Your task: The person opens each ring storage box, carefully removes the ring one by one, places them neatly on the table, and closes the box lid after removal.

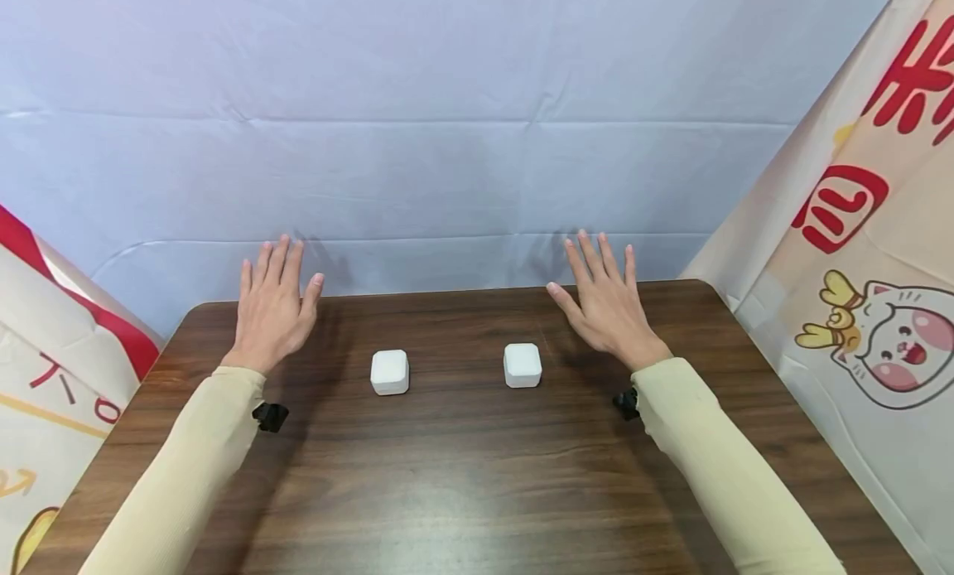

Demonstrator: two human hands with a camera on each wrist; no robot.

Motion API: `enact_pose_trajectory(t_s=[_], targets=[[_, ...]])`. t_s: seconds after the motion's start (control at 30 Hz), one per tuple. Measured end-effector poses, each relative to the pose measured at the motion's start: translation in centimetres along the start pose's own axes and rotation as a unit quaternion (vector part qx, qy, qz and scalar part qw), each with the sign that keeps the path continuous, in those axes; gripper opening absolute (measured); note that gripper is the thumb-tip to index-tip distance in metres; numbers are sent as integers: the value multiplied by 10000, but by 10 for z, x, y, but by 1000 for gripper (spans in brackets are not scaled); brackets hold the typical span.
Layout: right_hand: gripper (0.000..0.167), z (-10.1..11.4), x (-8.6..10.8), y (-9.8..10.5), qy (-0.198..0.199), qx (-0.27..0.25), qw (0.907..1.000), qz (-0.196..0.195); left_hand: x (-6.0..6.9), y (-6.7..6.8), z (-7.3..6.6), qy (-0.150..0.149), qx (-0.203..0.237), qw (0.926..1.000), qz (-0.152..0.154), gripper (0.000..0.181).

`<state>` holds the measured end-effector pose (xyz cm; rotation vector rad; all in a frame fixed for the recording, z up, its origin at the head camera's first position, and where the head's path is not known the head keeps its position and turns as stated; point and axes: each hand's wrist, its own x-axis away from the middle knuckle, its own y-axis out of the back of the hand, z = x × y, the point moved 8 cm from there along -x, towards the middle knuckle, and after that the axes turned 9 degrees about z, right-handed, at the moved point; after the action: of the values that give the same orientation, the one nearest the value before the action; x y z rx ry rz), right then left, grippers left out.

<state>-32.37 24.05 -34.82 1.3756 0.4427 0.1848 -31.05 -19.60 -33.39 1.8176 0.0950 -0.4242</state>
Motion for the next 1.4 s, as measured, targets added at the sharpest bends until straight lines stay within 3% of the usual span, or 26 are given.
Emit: enact_pose_trajectory(t_s=[0.27, 0.57, 0.73, 0.9, 1.0, 1.17, 1.4], targets=[[69, 1, 6, 5, 143, -194, 9993, -280, 3, 3, -5, -166, 106, 9996, -198, 58], [55, 1, 16, 0, 3, -355, 9992, -160, 9, 1, -5, -145, 90, 9996, -246, 52], [49, 2, 21, -1, -2, -323, 9994, -153, 12, -3, -6, -115, 226, 9996, -130, 48], [47, 4, 26, -4, -136, -555, 9983, -68, 14, -9, -5, 3, 649, 9977, 210, 44], [45, 5, 30, -8, -223, -727, 9971, -19, 17, -16, -3, 149, 1037, 9932, 510, 43], [40, 10, 37, -12, -162, -1076, 9940, -64, 24, -27, 0, 381, 1712, 9795, 987, 43], [32, 15, 44, -19, -60, -1600, 9871, -79, 34, -38, 3, 328, 2417, 9627, 1173, 41]])
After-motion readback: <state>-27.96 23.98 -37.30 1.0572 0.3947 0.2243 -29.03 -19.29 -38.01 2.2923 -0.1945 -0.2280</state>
